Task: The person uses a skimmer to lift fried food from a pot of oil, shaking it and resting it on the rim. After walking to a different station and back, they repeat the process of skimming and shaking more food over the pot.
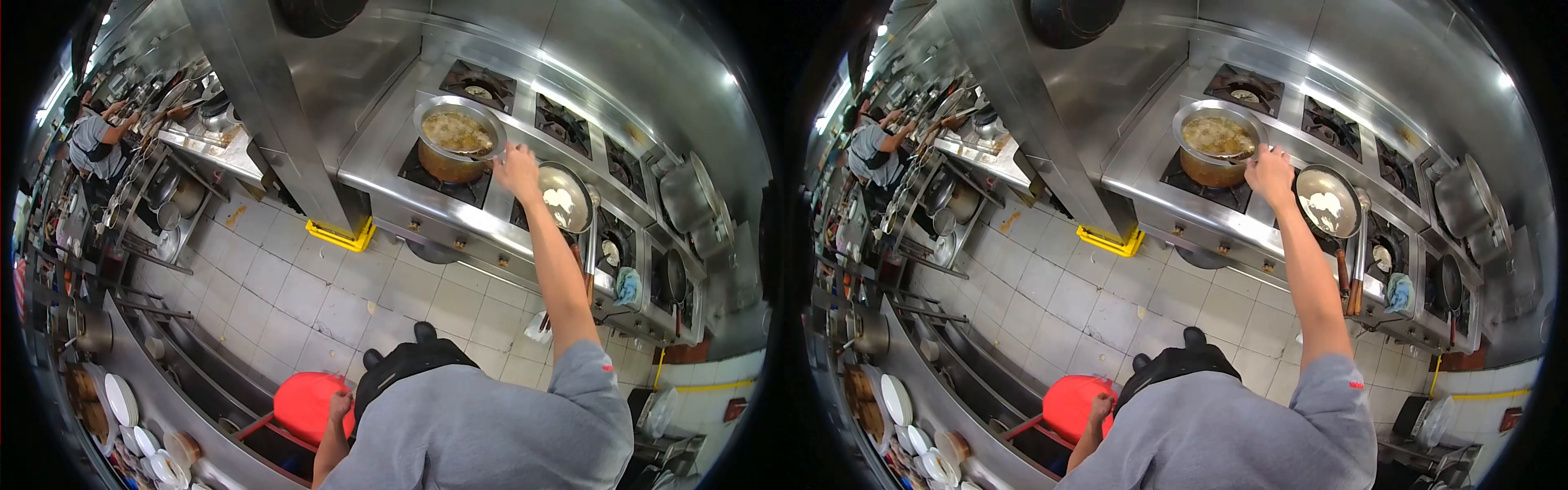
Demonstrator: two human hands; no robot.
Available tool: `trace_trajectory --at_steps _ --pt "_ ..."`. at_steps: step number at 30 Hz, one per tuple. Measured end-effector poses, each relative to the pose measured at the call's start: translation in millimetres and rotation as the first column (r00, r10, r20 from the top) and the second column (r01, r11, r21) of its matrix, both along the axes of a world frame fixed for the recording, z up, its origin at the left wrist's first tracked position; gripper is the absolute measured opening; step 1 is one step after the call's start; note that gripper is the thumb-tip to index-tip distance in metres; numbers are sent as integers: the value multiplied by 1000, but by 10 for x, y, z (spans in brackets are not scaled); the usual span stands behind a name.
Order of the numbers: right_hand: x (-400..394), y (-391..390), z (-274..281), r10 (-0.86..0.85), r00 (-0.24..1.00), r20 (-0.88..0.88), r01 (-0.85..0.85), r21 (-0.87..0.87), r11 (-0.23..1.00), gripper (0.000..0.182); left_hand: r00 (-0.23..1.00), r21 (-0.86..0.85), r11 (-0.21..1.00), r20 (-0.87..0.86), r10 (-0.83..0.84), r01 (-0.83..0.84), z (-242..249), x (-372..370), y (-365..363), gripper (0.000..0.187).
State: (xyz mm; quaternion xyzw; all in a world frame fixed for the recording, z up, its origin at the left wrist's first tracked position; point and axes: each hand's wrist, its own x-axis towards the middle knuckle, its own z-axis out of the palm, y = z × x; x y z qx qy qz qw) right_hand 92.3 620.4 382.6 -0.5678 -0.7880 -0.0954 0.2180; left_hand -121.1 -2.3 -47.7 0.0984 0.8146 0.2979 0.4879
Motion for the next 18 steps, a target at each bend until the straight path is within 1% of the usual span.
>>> trace_trajectory --at_steps 1,3,5,6,7,8,9,10,11,12,13,14,15,16,17,18 --pt "8 -154 63 107 989 -101 -99 78 992 29 1000 -1 1000 11 15 -15 10 -15 2 18" --pt "-3 -505 172 335 903 -269 -269 255 929 28 998 -6 999 35 48 -48 63 -8 4 18" --pt "-26 -909 14 419 814 -403 -380 175 908 21 999 9 1000 42 28 -28 54 -26 -26 18" --pt "-33 -1073 -213 440 765 -471 -454 91 886 21 999 16 1000 46 14 -15 49 -33 -46 17" --pt "-42 -1281 -488 410 755 -512 -479 -4 878 20 999 12 1000 36 -1 0 19 -33 -77 17" --pt "-8 -1392 -855 395 741 -544 -568 -193 800 21 1000 11 1000 25 -17 17 -45 -34 -112 17" --pt "33 -1555 -1242 433 724 -537 -639 -286 714 23 999 10 999 14 -33 33 -80 -34 -122 16" --pt "150 -1704 -1916 424 767 -482 -628 -428 650 28 999 7 1000 22 -24 24 -44 -38 -101 15" --pt "220 -1949 -2338 482 819 -311 -569 -547 615 30 1000 5 1000 29 -13 13 5 -43 -79 15" --pt "334 -2194 -2880 411 843 -347 -527 -684 504 35 999 3 1000 36 -1 1 38 -51 -54 14" --pt "312 -2487 -2828 254 928 -271 -338 -899 277 37 999 12 1000 30 -24 24 40 -77 -23 13" --pt "472 -2770 -3348 344 923 -174 -294 -894 337 39 999 20 999 24 -46 46 40 -110 -5 13" --pt "720 -2949 -4016 207 940 -271 -293 -952 86 42 998 28 997 16 -68 68 34 -137 10 12" --pt "794 -3009 -4220 147 977 -152 -165 -983 80 42 997 17 997 29 -70 70 64 -155 41 12" --pt "859 -2972 -4034 6 999 -50 -50 -996 76 45 997 6 997 39 -72 72 80 -194 74 12" --pt "1013 -2920 -4108 -53 995 -88 -84 -994 68 40 996 -9 997 48 -75 76 96 -257 86 12"
